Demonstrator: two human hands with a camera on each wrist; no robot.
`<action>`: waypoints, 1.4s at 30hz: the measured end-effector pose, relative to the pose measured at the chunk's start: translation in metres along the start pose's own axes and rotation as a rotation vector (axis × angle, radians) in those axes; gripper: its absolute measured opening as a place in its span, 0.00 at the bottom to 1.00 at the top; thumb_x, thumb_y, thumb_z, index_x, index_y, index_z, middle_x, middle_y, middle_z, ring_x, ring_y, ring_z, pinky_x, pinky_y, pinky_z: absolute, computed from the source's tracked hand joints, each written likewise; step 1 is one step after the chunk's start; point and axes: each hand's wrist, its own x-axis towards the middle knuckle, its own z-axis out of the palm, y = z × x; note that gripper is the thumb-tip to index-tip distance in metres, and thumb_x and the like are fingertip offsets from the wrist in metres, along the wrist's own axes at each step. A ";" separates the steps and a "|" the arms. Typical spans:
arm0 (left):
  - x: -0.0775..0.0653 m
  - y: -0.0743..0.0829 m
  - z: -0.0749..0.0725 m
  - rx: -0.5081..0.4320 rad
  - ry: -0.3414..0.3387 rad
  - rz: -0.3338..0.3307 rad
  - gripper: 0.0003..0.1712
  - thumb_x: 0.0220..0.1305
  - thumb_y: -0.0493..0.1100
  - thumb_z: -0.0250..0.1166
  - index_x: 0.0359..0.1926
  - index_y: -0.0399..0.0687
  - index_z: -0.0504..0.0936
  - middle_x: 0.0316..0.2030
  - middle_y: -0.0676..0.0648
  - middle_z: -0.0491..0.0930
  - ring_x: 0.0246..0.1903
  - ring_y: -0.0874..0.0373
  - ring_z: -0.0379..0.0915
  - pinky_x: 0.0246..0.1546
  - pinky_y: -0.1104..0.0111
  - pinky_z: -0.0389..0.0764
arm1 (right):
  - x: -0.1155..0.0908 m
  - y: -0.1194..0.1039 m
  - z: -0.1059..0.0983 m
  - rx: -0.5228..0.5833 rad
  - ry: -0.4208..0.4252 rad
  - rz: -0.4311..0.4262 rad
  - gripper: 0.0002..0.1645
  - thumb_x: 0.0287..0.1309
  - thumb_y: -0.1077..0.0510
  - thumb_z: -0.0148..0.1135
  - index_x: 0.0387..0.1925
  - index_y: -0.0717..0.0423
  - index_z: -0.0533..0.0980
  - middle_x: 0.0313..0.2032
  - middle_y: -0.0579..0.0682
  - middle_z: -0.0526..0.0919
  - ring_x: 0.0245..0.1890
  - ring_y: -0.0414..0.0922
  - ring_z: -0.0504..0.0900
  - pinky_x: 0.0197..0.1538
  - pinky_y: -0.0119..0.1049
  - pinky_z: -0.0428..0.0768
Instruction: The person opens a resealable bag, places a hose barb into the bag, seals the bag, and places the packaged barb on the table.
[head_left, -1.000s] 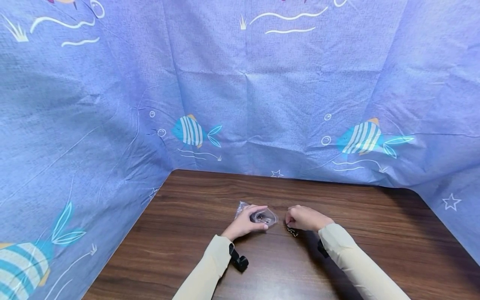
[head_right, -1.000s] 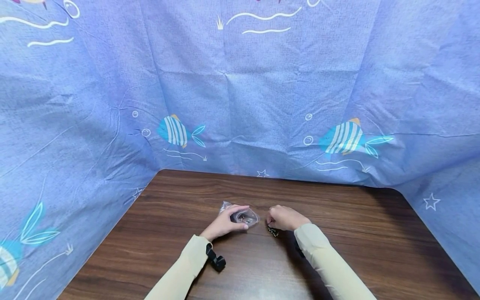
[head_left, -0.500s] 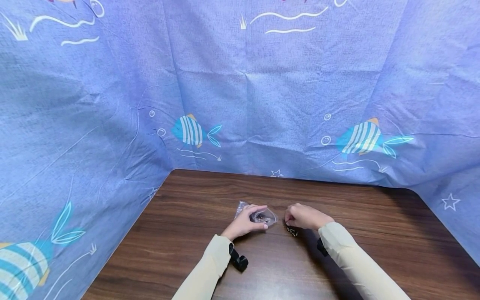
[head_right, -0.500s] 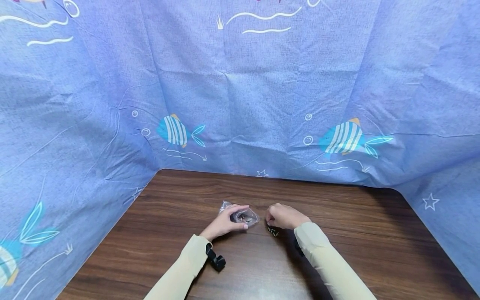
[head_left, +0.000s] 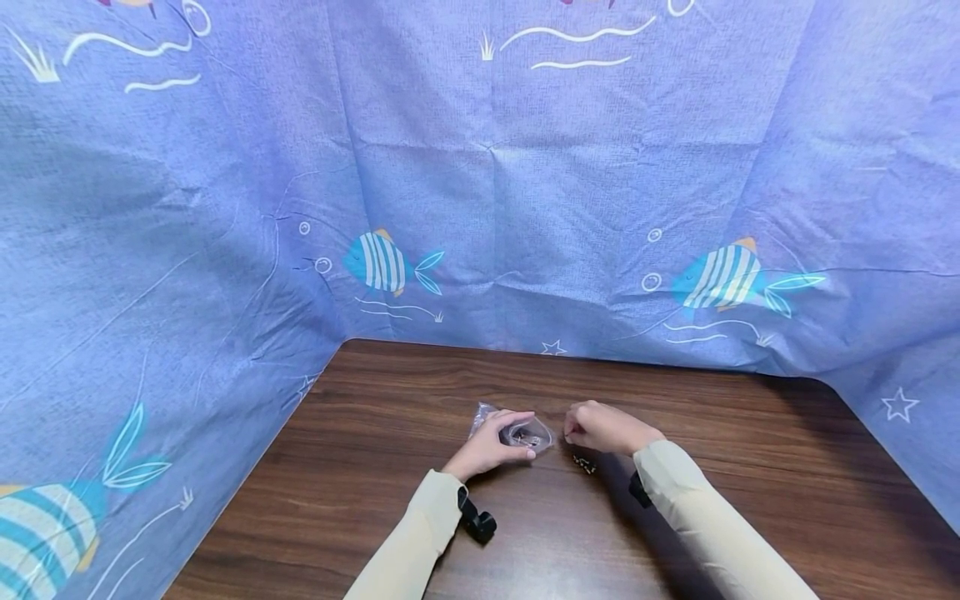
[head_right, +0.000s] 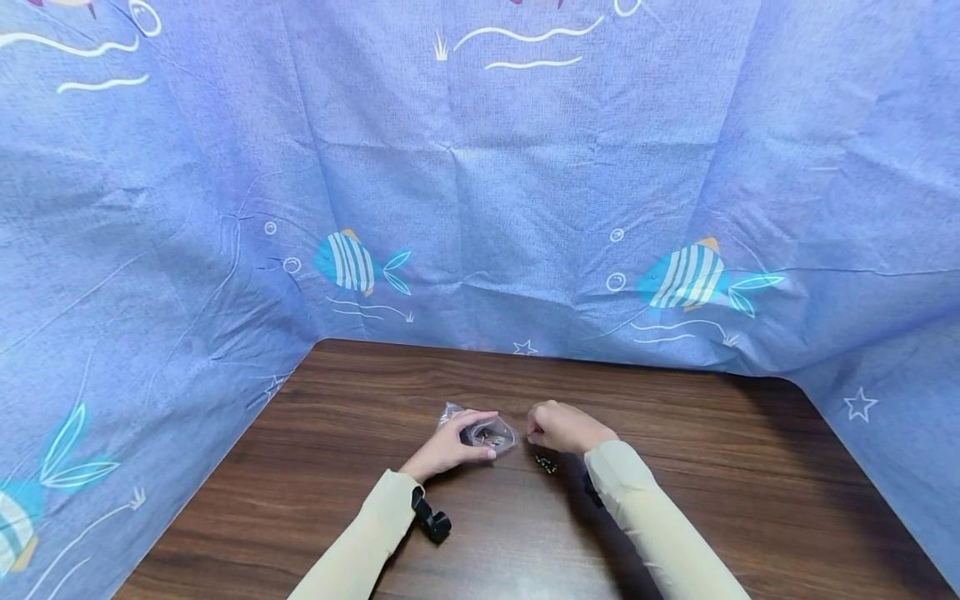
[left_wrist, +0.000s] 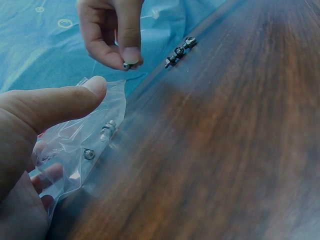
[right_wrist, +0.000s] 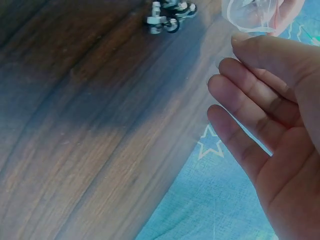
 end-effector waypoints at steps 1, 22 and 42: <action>0.000 0.000 0.000 0.001 0.001 0.004 0.37 0.51 0.50 0.74 0.64 0.55 0.74 0.59 0.50 0.75 0.63 0.51 0.62 0.64 0.53 0.64 | 0.001 0.000 0.000 0.002 0.000 0.000 0.06 0.53 0.65 0.66 0.24 0.52 0.79 0.25 0.40 0.78 0.26 0.30 0.73 0.31 0.26 0.76; -0.001 -0.002 -0.002 0.023 0.023 0.010 0.37 0.51 0.51 0.75 0.63 0.55 0.74 0.57 0.49 0.77 0.62 0.50 0.63 0.63 0.52 0.64 | 0.029 -0.017 -0.005 -0.012 0.048 -0.066 0.05 0.52 0.65 0.65 0.26 0.52 0.79 0.25 0.40 0.77 0.24 0.31 0.72 0.30 0.25 0.76; 0.004 0.002 0.000 0.051 0.016 0.016 0.37 0.50 0.49 0.75 0.63 0.53 0.74 0.59 0.48 0.76 0.61 0.49 0.64 0.63 0.54 0.65 | 0.036 -0.021 -0.005 0.033 0.017 -0.043 0.04 0.55 0.65 0.64 0.29 0.54 0.80 0.28 0.41 0.79 0.28 0.33 0.75 0.34 0.27 0.77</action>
